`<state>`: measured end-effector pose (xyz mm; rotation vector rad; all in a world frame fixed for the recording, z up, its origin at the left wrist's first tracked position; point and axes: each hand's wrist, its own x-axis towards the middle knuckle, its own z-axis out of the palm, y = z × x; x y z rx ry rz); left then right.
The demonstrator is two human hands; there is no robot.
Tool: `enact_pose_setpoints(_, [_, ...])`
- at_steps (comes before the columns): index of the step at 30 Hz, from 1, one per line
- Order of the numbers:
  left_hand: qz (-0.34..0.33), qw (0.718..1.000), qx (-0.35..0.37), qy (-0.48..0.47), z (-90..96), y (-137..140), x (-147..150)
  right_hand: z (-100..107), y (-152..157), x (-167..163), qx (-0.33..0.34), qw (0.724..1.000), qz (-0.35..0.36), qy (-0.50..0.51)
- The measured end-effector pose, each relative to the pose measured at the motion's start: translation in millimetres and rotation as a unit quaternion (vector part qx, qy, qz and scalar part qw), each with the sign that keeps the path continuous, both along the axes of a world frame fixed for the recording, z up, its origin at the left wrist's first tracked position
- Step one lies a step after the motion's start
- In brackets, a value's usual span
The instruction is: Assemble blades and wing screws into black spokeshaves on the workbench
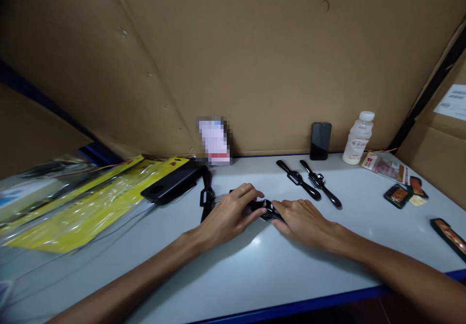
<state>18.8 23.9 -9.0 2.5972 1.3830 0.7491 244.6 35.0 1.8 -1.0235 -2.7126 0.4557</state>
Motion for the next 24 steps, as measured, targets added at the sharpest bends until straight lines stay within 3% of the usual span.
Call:
enact_pose_setpoints(9, [-0.067,0.996,0.000,-0.060,-6.6,1.6,3.0,0.8,-0.4,0.2,0.000,1.000,0.000,-0.014])
enact_pose_setpoints(16, [-0.050,0.997,0.009,-0.061,-7.6,-0.9,6.4,-3.1,1.4,1.0,0.014,1.000,-0.001,-0.016])
enact_pose_setpoints(24, [-0.090,0.992,0.008,-0.084,-5.5,-1.9,8.5,0.4,-0.1,-0.3,0.011,1.000,-0.005,-0.017])
